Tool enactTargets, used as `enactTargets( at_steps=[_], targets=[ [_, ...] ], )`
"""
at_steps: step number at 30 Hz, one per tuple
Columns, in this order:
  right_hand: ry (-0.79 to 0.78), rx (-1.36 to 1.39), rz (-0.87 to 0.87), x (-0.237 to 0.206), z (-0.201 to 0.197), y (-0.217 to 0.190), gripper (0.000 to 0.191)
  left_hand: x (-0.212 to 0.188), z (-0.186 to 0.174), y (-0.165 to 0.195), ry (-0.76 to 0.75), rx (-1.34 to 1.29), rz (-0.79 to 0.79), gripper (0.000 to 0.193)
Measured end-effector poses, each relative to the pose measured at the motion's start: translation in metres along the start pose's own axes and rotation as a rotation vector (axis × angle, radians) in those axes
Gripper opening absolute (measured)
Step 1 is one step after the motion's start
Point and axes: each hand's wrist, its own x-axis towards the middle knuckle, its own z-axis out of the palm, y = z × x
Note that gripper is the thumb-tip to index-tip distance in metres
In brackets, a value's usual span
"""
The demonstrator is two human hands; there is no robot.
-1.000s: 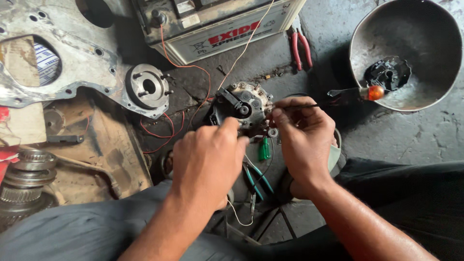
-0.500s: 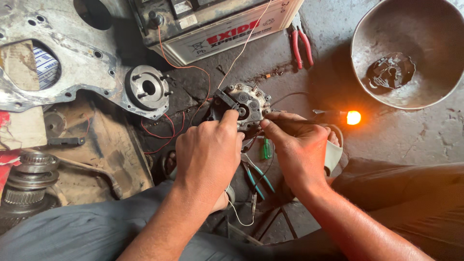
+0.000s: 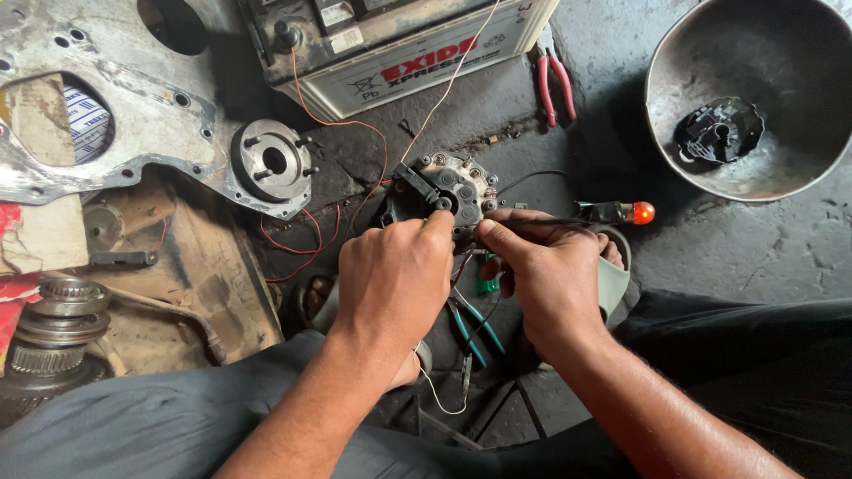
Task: The person sits on the floor and uses a test light connected to a battery to check electrical continuity on a disassembled starter motor component. They repeatedly touch the test light probe to various terminals and internal contacts while observing whether the bulb illuminates.
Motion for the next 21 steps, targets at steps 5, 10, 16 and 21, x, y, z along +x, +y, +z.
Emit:
enactTargets(
  at_steps=[5, 10, 16, 21],
  targets=[
    [0.019, -0.039, -0.039, -0.0012, -0.0006, -0.001, 0.02, 0.001, 0.0031, -0.0028, 0.009, 0.013, 0.006, 0.008],
    [0.07, -0.298, -0.197, -0.0037, 0.0013, -0.0032, 0.019, 0.0021, 0.0031, -0.0036, 0.024, 0.016, 0.014, 0.005],
    [0.032, -0.137, -0.073, -0.0005, 0.0017, -0.0051, 0.02, 0.0031, 0.0025, -0.003, 0.044, 0.001, 0.022, 0.006],
    [-0.009, -0.037, 0.042, 0.0024, -0.0006, -0.0053, 0.019, 0.0018, 0.0035, -0.0046, 0.061, 0.007, 0.033, 0.006]
  ],
)
